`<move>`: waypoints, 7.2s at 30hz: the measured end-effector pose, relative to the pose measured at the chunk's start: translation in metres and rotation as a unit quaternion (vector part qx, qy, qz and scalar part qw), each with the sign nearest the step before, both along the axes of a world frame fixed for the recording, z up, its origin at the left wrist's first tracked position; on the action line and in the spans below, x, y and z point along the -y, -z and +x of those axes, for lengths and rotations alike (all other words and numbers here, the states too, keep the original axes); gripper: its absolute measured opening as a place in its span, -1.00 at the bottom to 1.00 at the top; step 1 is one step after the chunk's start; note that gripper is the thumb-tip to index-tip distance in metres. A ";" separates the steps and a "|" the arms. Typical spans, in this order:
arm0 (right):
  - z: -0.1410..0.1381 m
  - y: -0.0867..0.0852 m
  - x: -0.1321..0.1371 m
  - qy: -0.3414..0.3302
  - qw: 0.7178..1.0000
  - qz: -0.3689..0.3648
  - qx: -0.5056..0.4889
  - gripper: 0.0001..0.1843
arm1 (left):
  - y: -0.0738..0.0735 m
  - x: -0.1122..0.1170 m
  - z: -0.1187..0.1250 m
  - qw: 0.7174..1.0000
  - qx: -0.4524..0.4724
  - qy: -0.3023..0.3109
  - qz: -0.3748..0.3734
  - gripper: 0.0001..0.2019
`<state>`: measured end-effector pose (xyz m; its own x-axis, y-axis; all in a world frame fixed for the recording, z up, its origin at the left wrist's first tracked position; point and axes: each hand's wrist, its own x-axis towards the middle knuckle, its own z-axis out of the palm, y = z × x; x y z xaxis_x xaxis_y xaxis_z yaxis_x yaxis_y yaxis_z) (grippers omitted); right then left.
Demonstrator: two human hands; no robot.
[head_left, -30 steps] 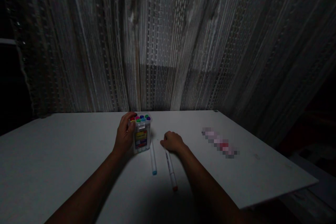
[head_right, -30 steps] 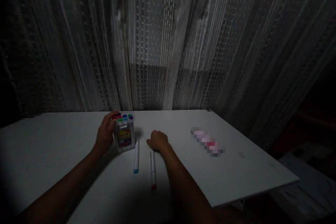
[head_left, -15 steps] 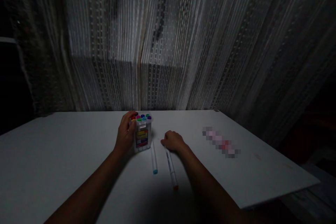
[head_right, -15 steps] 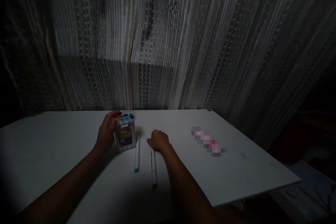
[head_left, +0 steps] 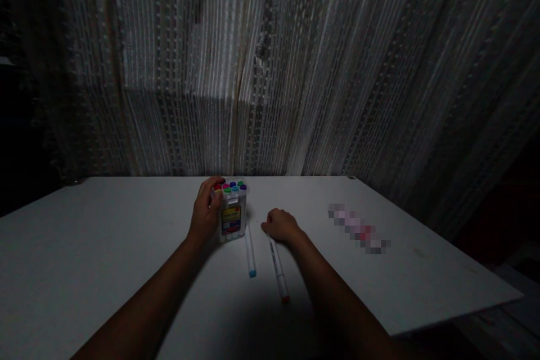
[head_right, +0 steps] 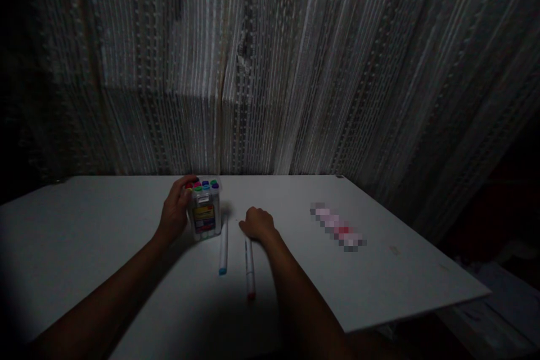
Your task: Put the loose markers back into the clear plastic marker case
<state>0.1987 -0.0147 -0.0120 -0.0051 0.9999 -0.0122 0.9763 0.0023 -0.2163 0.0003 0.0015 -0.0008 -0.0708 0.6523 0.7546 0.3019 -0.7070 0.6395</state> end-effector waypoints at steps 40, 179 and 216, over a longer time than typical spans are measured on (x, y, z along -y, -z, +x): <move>-0.003 -0.001 0.000 -0.002 1.000 -0.013 -0.019 -0.72 | 0.002 -0.002 -0.002 1.000 0.007 0.010 0.010 -0.58; -0.026 0.012 0.004 -0.058 0.994 0.036 -0.089 -0.44 | -0.002 0.002 -0.001 1.000 0.009 0.004 -0.005 -0.54; -0.007 0.004 0.001 0.005 0.999 0.039 -0.009 -0.67 | -0.001 0.003 -0.002 1.000 0.001 0.002 0.010 -0.56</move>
<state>0.1912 -0.0154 -0.0162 0.0061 0.9978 0.0660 0.9726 0.0094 -0.2325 -0.0017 -0.0011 0.0005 -0.0691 0.6369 0.7679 0.2987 -0.7212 0.6250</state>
